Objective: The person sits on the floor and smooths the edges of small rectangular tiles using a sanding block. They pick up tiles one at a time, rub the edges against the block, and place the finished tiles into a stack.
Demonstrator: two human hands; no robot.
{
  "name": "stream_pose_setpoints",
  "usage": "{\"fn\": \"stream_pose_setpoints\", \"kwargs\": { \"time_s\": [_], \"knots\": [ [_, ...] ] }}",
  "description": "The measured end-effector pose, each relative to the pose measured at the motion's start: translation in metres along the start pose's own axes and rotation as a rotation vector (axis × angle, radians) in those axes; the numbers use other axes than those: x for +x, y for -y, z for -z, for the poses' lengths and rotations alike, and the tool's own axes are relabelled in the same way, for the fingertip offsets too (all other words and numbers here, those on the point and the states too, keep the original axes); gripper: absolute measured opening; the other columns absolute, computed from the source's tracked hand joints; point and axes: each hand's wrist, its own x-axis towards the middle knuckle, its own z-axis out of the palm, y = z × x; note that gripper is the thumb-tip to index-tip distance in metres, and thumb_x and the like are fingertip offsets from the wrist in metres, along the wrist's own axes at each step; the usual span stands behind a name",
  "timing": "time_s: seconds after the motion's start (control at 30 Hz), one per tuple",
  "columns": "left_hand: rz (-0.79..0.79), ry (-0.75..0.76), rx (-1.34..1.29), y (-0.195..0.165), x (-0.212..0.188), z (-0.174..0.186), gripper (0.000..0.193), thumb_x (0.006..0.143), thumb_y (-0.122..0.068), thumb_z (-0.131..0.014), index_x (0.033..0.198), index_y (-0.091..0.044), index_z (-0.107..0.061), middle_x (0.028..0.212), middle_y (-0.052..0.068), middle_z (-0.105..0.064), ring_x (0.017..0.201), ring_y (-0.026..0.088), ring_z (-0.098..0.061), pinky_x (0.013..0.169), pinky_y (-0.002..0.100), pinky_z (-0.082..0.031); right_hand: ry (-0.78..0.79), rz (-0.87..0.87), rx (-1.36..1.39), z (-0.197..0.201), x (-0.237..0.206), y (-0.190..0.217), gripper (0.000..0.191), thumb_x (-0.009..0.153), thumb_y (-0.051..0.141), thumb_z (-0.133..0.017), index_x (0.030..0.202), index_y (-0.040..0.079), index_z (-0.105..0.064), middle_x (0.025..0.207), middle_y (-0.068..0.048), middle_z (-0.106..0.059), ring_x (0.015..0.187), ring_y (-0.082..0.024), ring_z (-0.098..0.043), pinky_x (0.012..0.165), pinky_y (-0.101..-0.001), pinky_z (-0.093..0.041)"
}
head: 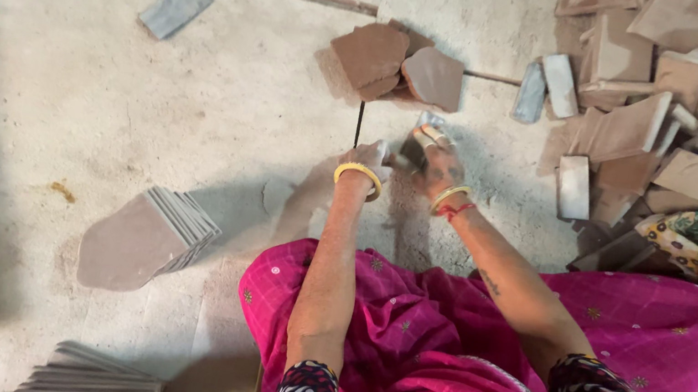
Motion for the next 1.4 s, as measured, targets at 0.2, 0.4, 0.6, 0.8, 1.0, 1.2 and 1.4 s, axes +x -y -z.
{"fn": "stream_pose_setpoints", "kwargs": {
  "time_s": [0.2,0.4,0.6,0.8,1.0,1.2,1.4],
  "knots": [
    [0.056,-0.019,0.011,-0.003,-0.010,0.016,0.038,0.086,-0.047,-0.071,0.115,-0.023,-0.071,0.114,0.013,-0.074,0.110,0.036,-0.069,0.093,0.048,-0.054,-0.022,0.074,-0.084,0.017,-0.005,0.029,0.082,0.078,0.029,-0.083,0.145,0.001,-0.044,0.151,-0.025,-0.041,0.140,-0.047,-0.038,0.111,-0.0486,-0.039],
    [0.072,-0.018,0.039,0.003,-0.024,0.025,0.037,0.083,-0.045,-0.071,0.113,-0.024,-0.072,0.114,0.010,-0.076,0.110,0.033,-0.071,0.095,0.046,-0.055,0.021,0.252,-0.417,0.014,-0.028,0.003,0.072,0.076,0.021,-0.072,0.141,0.001,-0.050,0.138,-0.025,-0.052,0.123,-0.039,-0.055,0.094,-0.0427,-0.053],
    [0.110,-0.039,-0.003,0.006,-0.028,0.027,0.044,0.079,-0.045,-0.076,0.117,-0.024,-0.068,0.112,0.009,-0.074,0.109,0.032,-0.070,0.093,0.046,-0.054,-0.190,0.127,-0.200,0.019,-0.088,-0.069,0.041,0.084,0.022,-0.070,0.120,0.004,-0.061,0.110,-0.018,-0.061,0.095,-0.034,-0.061,0.077,-0.0437,-0.053],
    [-0.014,-0.337,-0.194,0.011,-0.024,0.014,0.034,0.083,-0.030,-0.075,0.116,-0.021,-0.072,0.098,0.006,-0.078,0.089,0.028,-0.074,0.077,0.042,-0.057,-0.202,-0.132,-0.093,0.027,-0.114,-0.106,0.021,0.092,0.026,-0.070,0.102,0.008,-0.070,0.089,-0.013,-0.069,0.073,-0.030,-0.066,0.063,-0.0442,-0.054],
    [-0.124,-0.332,-0.778,0.004,-0.019,0.003,0.035,0.089,-0.023,-0.075,0.120,-0.008,-0.070,0.087,0.004,-0.071,0.070,0.014,-0.067,0.060,0.027,-0.055,-0.402,0.058,-0.090,0.015,-0.111,-0.084,0.044,0.087,0.034,-0.074,0.124,0.011,-0.070,0.126,-0.016,-0.066,0.113,-0.040,-0.059,0.098,-0.0480,-0.049],
    [0.019,-0.219,-1.385,-0.022,0.004,0.020,0.038,0.093,-0.023,-0.072,0.126,-0.011,-0.057,0.086,0.004,-0.062,0.063,0.015,-0.060,0.052,0.029,-0.049,-0.323,-0.174,0.152,0.019,-0.107,-0.068,0.031,0.090,0.037,-0.076,0.112,0.016,-0.072,0.127,-0.014,-0.061,0.119,-0.042,-0.053,0.100,-0.0510,-0.045],
    [0.290,-0.460,-1.660,-0.085,0.064,0.027,0.034,0.093,-0.023,-0.071,0.121,-0.009,-0.056,0.088,0.005,-0.062,0.064,0.018,-0.061,0.052,0.033,-0.051,-0.358,-0.068,0.148,0.013,-0.105,-0.079,0.046,0.077,0.025,-0.079,0.120,0.016,-0.067,0.127,-0.012,-0.057,0.116,-0.042,-0.052,0.098,-0.0498,-0.047]
  ]
}}
